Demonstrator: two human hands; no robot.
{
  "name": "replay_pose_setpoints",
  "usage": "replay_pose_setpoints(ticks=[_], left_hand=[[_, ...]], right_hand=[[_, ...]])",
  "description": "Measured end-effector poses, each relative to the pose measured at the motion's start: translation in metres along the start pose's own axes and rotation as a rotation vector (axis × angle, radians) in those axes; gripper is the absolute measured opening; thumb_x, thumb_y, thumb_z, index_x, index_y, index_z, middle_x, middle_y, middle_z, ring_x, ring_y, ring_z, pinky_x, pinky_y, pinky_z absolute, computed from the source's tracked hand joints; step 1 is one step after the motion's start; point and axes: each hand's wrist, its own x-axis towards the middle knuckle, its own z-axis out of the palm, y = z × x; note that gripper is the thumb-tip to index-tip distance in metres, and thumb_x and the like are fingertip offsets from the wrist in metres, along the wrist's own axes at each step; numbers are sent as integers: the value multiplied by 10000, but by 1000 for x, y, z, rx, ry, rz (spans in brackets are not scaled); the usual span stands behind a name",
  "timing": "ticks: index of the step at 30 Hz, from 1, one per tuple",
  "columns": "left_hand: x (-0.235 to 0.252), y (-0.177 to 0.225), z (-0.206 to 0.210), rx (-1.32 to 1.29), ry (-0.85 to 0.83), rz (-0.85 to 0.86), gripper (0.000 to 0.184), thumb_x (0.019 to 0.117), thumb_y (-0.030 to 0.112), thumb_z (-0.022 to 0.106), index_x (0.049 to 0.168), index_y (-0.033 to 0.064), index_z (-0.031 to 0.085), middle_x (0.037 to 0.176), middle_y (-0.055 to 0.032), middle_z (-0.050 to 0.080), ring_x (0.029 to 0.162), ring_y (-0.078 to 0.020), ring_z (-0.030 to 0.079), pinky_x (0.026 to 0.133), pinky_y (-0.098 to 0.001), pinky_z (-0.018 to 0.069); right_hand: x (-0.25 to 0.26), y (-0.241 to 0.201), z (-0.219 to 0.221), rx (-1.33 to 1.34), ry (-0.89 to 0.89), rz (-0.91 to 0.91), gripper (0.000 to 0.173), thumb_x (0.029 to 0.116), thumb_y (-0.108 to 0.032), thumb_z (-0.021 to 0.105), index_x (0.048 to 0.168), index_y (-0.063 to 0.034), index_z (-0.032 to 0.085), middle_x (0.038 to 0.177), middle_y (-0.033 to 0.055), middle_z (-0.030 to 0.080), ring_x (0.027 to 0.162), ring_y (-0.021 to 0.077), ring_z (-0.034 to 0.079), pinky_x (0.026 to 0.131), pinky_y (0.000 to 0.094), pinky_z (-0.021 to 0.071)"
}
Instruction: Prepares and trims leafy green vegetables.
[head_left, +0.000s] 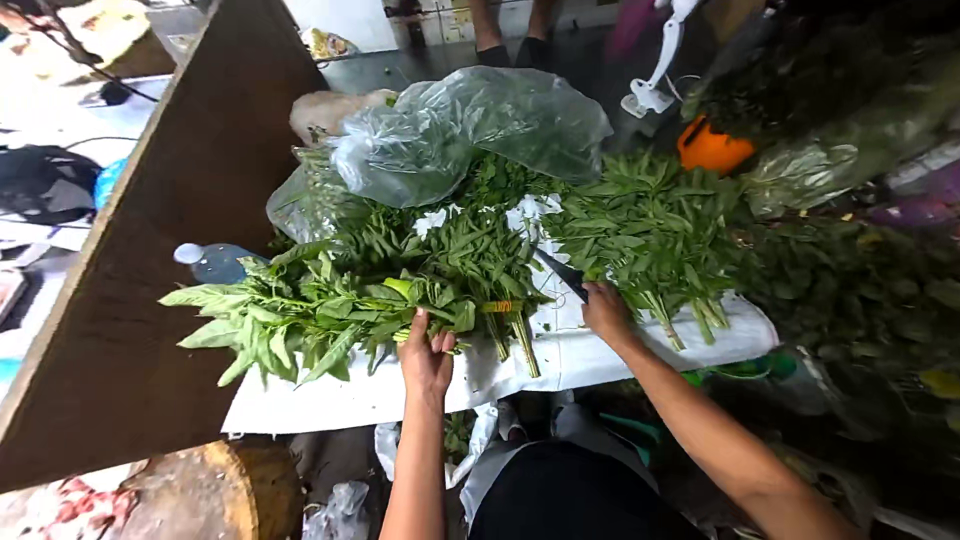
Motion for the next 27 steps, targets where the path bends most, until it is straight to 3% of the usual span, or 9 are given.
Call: replay_pose_setpoints(ticks=[4, 8, 9, 11, 13, 17, 22, 24, 27], left_hand=[[14, -7, 21, 21, 39, 44, 227, 1094, 156, 449, 920, 71, 568, 523, 19, 467, 378, -61, 413, 396, -208, 425], [26, -18, 46, 72, 97, 80, 165, 1065, 99, 496, 928, 46, 572, 531, 3, 485, 379, -71, 413, 400, -223, 430], [27, -21, 52, 81, 118, 88, 135, 1048, 80, 522, 932, 37, 576, 555, -14, 509, 384, -76, 418, 397, -225, 427], [32, -28, 62, 102, 135, 111, 36, 1008, 40, 577, 1020, 6, 576, 700, -80, 597, 423, -95, 446, 396, -232, 423], [36, -36, 70, 130, 134, 123, 70, 990, 38, 598, 1046, -3, 591, 780, -105, 633, 457, -102, 472, 410, -231, 425], [44, -50, 83, 143, 100, 156, 152, 976, 36, 618, 1116, 10, 566, 816, -111, 642, 504, -124, 519, 440, -251, 451], [38, -56, 104, 159, 39, 132, 169, 969, 95, 648, 1121, 69, 581, 835, -64, 653, 521, -99, 537, 450, -234, 469], [36, -59, 111, 180, -2, 115, 84, 983, 130, 632, 1056, 89, 625, 829, -37, 654, 532, -83, 531, 469, -224, 469], [33, -60, 119, 169, -49, 112, 50, 990, 145, 619, 989, 98, 638, 787, -23, 635, 516, -74, 494, 466, -216, 442]], right_hand=[[11, -9, -17, -42, -70, 34, 681, 886, -164, 682, 1519, -44, 460, 1425, 259, 549, 1308, 440, 542, 1066, 623, 448], [-2, -15, -55, 244, -95, 56, 563, 1002, -275, 562, 1510, -55, 462, 1284, 254, 635, 1149, 408, 642, 978, 607, 503], [-11, -12, -61, 323, -106, 33, 546, 1021, -312, 529, 1499, -55, 468, 1229, 246, 647, 1055, 388, 669, 909, 590, 535], [-31, -6, -67, 465, -109, -8, 606, 989, -406, 616, 1442, -17, 506, 1173, 243, 656, 1002, 362, 666, 898, 578, 532], [-43, 1, -64, 569, -155, -3, 548, 964, -329, 666, 1386, -4, 541, 1117, 217, 658, 896, 310, 670, 815, 523, 562], [-64, -13, -88, 760, -175, -59, 423, 985, -167, 572, 1343, 41, 487, 924, 124, 676, 671, 195, 695, 640, 369, 623], [-80, -57, -189, 1033, 190, -471, 381, 961, -154, 566, 1272, 51, 485, 736, -12, 603, 553, 119, 611, 533, 321, 589], [-87, -68, -211, 1151, 346, -701, 293, 978, -137, 560, 1240, -41, 473, 755, -57, 613, 568, 102, 616, 556, 309, 604], [-83, -66, -144, 1255, 530, -875, 150, 1039, -291, 574, 1009, -153, 624, 666, -74, 581, 544, 81, 579, 532, 305, 543]])
